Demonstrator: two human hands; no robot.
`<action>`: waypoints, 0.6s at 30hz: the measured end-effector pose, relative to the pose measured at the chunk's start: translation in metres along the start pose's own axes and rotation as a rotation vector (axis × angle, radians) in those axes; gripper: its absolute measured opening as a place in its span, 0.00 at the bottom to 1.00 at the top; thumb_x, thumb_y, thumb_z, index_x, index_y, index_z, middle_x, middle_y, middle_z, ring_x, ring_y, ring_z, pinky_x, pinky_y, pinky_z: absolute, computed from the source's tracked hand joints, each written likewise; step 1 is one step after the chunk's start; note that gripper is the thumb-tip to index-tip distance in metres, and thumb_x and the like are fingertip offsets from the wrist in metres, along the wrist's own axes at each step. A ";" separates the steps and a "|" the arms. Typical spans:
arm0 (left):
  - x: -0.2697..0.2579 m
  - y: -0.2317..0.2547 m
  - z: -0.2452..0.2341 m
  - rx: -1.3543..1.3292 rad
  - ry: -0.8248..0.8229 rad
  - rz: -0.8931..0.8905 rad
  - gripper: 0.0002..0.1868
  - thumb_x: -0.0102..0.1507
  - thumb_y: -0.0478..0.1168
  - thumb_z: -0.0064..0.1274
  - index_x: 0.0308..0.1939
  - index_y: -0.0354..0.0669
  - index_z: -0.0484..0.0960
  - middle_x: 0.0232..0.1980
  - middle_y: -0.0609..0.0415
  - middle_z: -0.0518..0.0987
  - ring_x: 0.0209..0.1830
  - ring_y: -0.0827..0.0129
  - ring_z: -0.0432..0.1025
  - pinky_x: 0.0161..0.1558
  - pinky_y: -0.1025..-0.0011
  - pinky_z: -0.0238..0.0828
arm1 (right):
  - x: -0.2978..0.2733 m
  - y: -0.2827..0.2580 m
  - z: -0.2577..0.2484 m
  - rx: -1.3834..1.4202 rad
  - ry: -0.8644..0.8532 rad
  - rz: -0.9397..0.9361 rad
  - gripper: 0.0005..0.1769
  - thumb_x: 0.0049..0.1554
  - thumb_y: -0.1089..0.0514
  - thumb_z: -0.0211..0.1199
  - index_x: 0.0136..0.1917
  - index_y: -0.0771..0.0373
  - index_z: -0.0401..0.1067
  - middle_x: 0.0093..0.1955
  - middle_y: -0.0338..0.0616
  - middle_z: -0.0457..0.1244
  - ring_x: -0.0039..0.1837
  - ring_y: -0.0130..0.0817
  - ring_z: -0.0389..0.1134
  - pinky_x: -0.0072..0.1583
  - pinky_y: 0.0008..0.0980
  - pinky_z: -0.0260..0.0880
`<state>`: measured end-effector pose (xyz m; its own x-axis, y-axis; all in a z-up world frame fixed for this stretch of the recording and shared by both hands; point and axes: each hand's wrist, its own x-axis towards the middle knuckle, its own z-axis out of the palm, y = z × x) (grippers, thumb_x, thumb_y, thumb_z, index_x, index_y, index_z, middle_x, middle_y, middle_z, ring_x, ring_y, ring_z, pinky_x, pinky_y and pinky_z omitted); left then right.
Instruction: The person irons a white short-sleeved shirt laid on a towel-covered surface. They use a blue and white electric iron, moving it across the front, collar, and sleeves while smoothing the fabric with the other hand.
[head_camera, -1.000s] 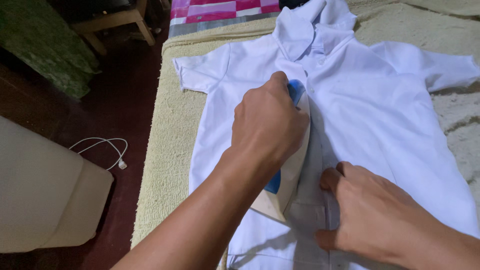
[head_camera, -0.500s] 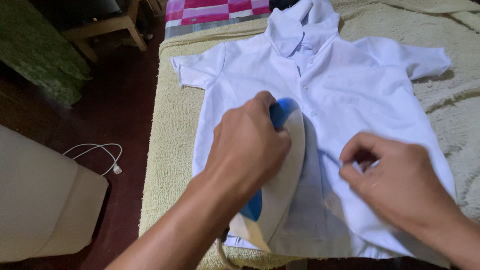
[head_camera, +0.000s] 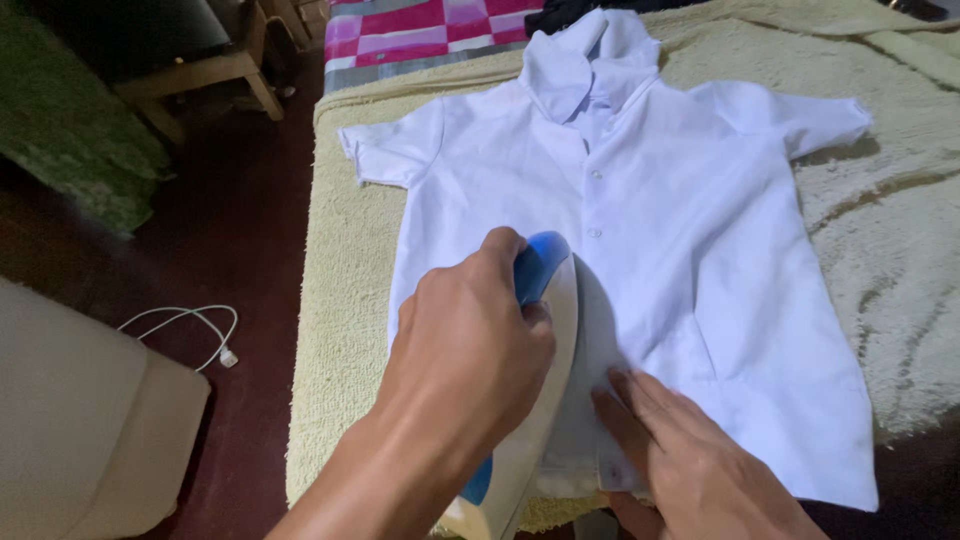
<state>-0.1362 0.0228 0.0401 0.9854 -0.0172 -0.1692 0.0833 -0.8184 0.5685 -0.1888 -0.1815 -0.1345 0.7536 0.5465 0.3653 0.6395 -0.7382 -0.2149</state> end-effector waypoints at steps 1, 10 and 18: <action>-0.002 0.002 -0.001 -0.004 -0.003 0.003 0.25 0.62 0.38 0.49 0.65 0.44 0.75 0.43 0.35 0.84 0.47 0.42 0.80 0.54 0.52 0.73 | -0.006 0.002 0.002 0.070 -0.034 0.107 0.48 0.47 0.48 0.70 0.75 0.70 0.59 0.72 0.66 0.57 0.74 0.54 0.59 0.70 0.42 0.59; 0.011 0.027 0.016 -0.019 0.055 0.244 0.23 0.58 0.35 0.48 0.58 0.42 0.78 0.43 0.34 0.83 0.48 0.39 0.78 0.54 0.50 0.71 | -0.018 -0.004 0.015 -0.058 0.088 0.023 0.21 0.54 0.51 0.67 0.58 0.61 0.74 0.58 0.51 0.69 0.64 0.49 0.69 0.61 0.43 0.70; 0.062 0.037 0.043 -0.037 0.103 0.293 0.23 0.56 0.39 0.53 0.56 0.44 0.79 0.48 0.35 0.82 0.52 0.40 0.76 0.54 0.51 0.71 | -0.024 -0.009 0.015 -0.013 0.081 -0.023 0.16 0.48 0.57 0.68 0.50 0.67 0.76 0.53 0.54 0.71 0.58 0.49 0.72 0.56 0.42 0.74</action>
<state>-0.0785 -0.0331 0.0164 0.9779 -0.1900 0.0874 -0.2033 -0.7656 0.6103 -0.2104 -0.1819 -0.1544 0.7235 0.5297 0.4427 0.6540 -0.7312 -0.1939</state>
